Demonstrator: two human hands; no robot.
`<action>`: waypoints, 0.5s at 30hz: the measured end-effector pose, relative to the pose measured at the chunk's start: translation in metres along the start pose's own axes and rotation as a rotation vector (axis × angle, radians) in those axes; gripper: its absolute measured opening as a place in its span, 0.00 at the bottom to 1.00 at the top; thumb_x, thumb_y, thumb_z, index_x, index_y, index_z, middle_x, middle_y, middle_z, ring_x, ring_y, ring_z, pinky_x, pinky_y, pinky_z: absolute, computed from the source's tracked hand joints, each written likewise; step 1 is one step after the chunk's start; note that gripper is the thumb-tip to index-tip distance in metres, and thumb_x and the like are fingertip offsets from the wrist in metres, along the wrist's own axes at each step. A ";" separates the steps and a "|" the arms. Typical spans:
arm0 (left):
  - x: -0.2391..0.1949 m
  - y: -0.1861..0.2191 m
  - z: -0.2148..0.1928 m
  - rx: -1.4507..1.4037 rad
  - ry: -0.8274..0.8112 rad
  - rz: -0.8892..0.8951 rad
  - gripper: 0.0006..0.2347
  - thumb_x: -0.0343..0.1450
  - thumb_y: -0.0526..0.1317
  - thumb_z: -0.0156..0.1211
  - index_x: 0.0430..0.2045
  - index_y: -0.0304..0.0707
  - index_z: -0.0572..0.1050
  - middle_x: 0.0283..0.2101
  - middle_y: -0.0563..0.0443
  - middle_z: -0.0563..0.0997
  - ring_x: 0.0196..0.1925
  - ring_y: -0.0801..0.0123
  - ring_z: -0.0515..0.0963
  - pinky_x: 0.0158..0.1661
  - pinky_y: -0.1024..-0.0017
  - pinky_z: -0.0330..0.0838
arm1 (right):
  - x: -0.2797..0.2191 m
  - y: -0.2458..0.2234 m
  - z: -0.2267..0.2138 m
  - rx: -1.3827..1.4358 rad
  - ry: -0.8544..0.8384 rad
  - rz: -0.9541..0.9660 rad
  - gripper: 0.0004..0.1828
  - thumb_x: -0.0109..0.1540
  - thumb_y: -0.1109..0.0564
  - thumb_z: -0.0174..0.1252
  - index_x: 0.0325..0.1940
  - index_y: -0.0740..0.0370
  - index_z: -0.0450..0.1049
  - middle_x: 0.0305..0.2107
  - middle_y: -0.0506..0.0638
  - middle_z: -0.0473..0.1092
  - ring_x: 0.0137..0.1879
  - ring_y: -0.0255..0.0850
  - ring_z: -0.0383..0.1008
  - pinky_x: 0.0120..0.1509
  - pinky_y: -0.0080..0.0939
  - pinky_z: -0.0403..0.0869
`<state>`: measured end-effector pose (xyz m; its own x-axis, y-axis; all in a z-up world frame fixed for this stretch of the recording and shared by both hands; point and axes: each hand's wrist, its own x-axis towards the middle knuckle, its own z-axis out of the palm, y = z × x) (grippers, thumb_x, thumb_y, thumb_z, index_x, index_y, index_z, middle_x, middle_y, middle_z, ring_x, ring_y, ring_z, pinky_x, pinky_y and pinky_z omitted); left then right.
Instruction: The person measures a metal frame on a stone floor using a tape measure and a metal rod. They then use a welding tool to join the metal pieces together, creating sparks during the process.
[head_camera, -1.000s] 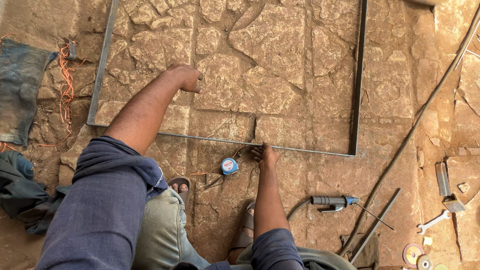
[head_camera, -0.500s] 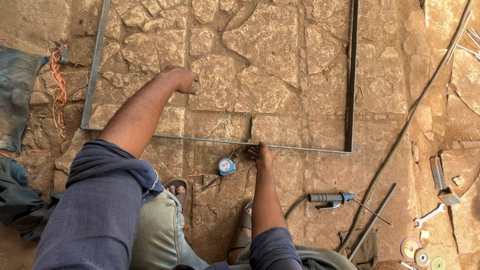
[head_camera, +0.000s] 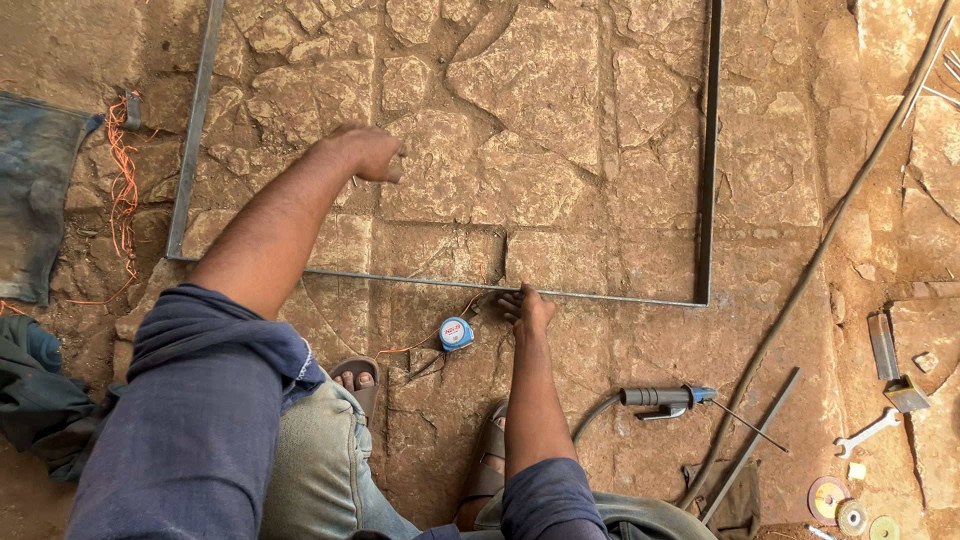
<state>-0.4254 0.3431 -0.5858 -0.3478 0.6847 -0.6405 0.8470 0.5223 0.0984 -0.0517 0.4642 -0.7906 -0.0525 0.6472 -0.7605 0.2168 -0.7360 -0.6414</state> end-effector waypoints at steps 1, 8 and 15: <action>-0.007 0.003 -0.010 -0.043 0.016 0.002 0.27 0.72 0.54 0.61 0.67 0.55 0.67 0.70 0.40 0.68 0.71 0.50 0.67 0.72 0.46 0.50 | -0.003 -0.001 0.000 0.002 0.003 0.005 0.13 0.66 0.58 0.56 0.45 0.74 0.77 0.30 0.63 0.80 0.28 0.46 0.82 0.19 0.38 0.69; -0.051 0.016 -0.066 -0.209 0.294 0.075 0.27 0.74 0.55 0.57 0.68 0.49 0.64 0.70 0.44 0.68 0.68 0.51 0.70 0.67 0.47 0.62 | -0.004 -0.001 -0.001 0.034 0.042 0.023 0.21 0.69 0.50 0.55 0.49 0.77 0.73 0.33 0.65 0.79 0.30 0.48 0.82 0.22 0.40 0.74; -0.044 0.044 0.061 0.226 -0.201 0.245 0.29 0.74 0.54 0.59 0.70 0.48 0.63 0.56 0.47 0.81 0.57 0.59 0.81 0.64 0.54 0.71 | 0.007 -0.004 -0.006 0.087 0.106 0.043 0.21 0.68 0.49 0.57 0.51 0.74 0.74 0.36 0.66 0.80 0.33 0.51 0.83 0.28 0.42 0.78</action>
<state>-0.3483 0.3052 -0.5999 -0.0576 0.6506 -0.7573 0.9702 0.2152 0.1111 -0.0467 0.4732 -0.7931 0.0598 0.6289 -0.7752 0.1315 -0.7748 -0.6184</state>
